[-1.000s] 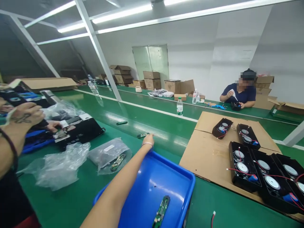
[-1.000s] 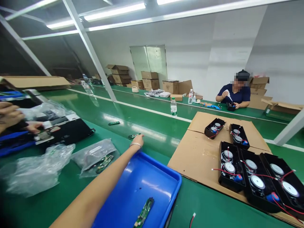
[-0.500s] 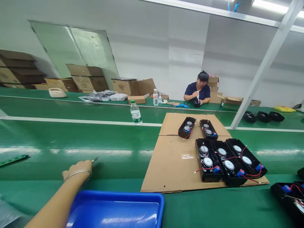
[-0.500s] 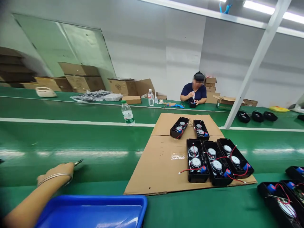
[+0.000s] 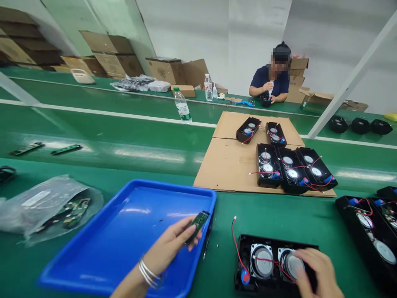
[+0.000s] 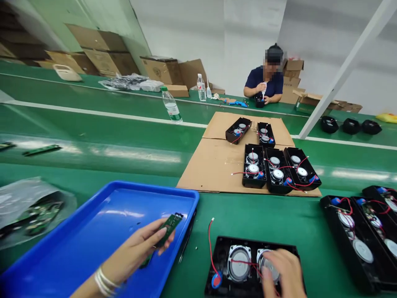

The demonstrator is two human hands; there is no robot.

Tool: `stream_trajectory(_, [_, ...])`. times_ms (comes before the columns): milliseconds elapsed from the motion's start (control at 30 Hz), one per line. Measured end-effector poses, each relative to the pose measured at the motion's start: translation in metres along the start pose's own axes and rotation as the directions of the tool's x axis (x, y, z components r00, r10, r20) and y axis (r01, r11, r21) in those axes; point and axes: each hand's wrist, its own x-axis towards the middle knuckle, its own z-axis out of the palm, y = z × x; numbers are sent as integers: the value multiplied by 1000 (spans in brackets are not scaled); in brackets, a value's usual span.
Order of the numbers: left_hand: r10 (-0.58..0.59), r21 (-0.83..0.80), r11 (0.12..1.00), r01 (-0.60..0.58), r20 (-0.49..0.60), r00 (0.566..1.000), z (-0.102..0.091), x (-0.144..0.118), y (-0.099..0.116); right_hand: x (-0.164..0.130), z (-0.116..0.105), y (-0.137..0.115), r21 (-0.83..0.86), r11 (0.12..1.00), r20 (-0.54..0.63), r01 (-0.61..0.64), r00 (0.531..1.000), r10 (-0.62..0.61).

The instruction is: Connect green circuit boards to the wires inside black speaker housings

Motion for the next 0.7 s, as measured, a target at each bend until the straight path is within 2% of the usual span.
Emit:
stream_trajectory(33, [-2,-97,995,3,9,1000,8,-9,-9,13,10,-18,36,988,111,147,982,-150])
stream_trajectory(67, [-7,-178,984,6,-4,1000,15,-16,-17,25,21,-37,74,956,193,285,936,-294])
stream_trajectory(167, [-22,-347,938,-10,-88,996,33,-31,-32,44,52,-82,94,921,274,377,880,-388])
stream_trajectory(233, [-30,-365,931,-21,-133,991,40,-37,-38,43,65,-96,143,934,294,327,888,-355])
stream_trajectory(333, [-30,-308,951,-21,-160,987,45,-46,-44,34,67,-100,342,931,262,128,938,-226])
stream_trajectory(400, [-13,-285,958,-36,-168,986,48,-50,-47,33,59,-99,515,857,243,-28,963,-115])
stream_trajectory(467, [31,-268,960,-76,-169,985,52,-54,-47,36,48,-98,625,768,251,-140,968,-28])
stream_trajectory(567, [89,-305,944,-127,-136,987,61,-58,-46,46,33,-99,652,748,239,-124,970,-47])
stream_trajectory(633, [77,-386,917,-104,-85,993,68,-60,-45,51,26,-98,632,771,264,-84,958,-112])
stream_trajectory(700, [58,-439,897,-57,-10,998,72,-61,-45,56,21,-95,617,781,325,-96,935,-141])
